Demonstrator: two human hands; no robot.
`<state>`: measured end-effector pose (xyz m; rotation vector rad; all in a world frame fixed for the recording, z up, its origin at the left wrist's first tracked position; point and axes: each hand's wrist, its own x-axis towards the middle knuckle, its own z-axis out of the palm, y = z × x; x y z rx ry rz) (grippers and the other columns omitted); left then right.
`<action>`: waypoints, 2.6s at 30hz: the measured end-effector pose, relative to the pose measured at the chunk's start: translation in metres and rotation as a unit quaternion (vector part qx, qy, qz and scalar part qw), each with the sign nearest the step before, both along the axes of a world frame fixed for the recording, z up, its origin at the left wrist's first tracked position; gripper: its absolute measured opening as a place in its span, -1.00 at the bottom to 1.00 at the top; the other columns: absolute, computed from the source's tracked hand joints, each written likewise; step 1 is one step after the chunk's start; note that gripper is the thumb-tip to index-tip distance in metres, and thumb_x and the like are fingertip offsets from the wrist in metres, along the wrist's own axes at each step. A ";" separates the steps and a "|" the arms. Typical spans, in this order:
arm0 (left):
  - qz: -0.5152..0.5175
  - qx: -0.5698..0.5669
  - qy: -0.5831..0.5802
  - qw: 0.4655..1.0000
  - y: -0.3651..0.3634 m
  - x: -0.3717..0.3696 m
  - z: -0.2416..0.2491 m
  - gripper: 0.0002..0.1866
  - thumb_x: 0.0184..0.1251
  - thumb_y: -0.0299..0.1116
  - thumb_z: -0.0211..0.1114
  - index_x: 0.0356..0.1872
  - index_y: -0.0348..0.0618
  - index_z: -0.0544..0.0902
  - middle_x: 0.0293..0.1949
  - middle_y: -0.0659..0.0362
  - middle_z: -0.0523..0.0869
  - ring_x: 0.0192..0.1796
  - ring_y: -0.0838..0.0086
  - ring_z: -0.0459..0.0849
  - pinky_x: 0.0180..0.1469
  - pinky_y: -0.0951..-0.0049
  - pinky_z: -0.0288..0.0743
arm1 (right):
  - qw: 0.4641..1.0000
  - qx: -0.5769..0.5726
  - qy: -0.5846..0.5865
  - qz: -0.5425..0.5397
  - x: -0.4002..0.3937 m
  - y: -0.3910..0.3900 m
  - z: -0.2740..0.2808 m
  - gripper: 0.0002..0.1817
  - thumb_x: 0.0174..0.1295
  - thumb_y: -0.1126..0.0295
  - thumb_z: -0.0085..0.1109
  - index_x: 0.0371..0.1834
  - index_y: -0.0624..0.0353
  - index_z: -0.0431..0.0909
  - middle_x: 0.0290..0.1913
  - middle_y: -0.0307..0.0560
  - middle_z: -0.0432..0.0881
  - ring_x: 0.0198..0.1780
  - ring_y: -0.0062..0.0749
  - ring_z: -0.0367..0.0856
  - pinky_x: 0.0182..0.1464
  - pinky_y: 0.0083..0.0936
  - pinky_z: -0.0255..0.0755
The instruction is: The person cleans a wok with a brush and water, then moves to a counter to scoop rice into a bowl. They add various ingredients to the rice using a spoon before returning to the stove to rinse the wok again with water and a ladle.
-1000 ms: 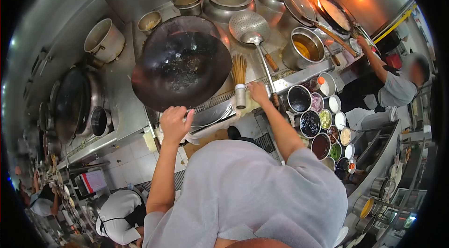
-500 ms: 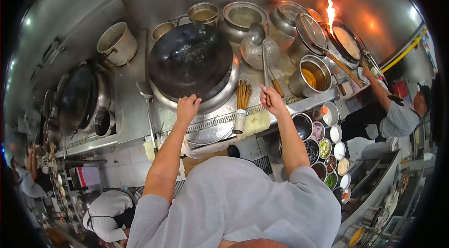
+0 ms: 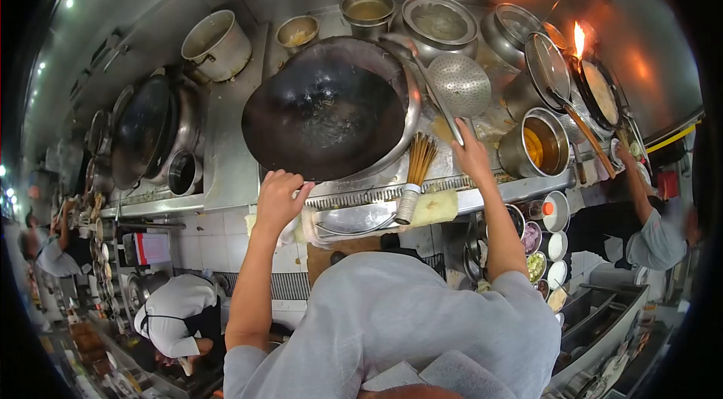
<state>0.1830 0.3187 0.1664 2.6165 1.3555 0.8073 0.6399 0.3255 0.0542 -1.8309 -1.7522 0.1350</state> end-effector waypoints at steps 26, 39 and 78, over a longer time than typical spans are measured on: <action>0.007 -0.028 -0.051 0.998 -0.016 -0.030 -0.019 -0.75 0.13 -0.33 0.47 -0.59 -0.18 0.58 -0.58 0.13 0.57 -0.40 0.23 0.52 -0.19 0.23 0.37 | 0.950 -0.174 0.255 -0.047 -0.023 0.082 -0.025 -0.29 0.41 0.39 0.09 0.60 -0.01 0.04 -0.50 -0.25 0.42 -0.64 -0.61 0.33 -0.67 -0.52 0.22; 0.027 -0.077 -0.053 0.995 0.001 -0.019 -0.046 -0.75 0.19 -0.31 0.44 -0.55 -0.17 0.58 -0.58 0.11 0.56 -0.40 0.21 0.51 -0.19 0.22 0.32 | 0.825 -0.161 0.527 -0.121 0.035 0.204 0.004 -0.76 0.47 0.40 -0.04 0.14 0.05 0.29 -0.51 -0.28 0.38 -0.67 -0.63 0.29 -0.72 -0.53 0.20; 0.022 0.029 -0.073 0.997 0.039 0.058 -0.127 -0.83 0.33 -0.26 0.29 -0.38 -0.09 0.56 -0.48 0.10 0.69 -0.30 0.16 0.66 -0.15 0.12 0.36 | 0.280 -0.202 0.932 0.111 -0.133 -0.113 0.124 -0.70 0.47 0.49 -0.12 0.18 0.42 0.38 -0.40 -0.28 0.39 -0.65 -0.80 0.33 -0.72 -0.71 0.20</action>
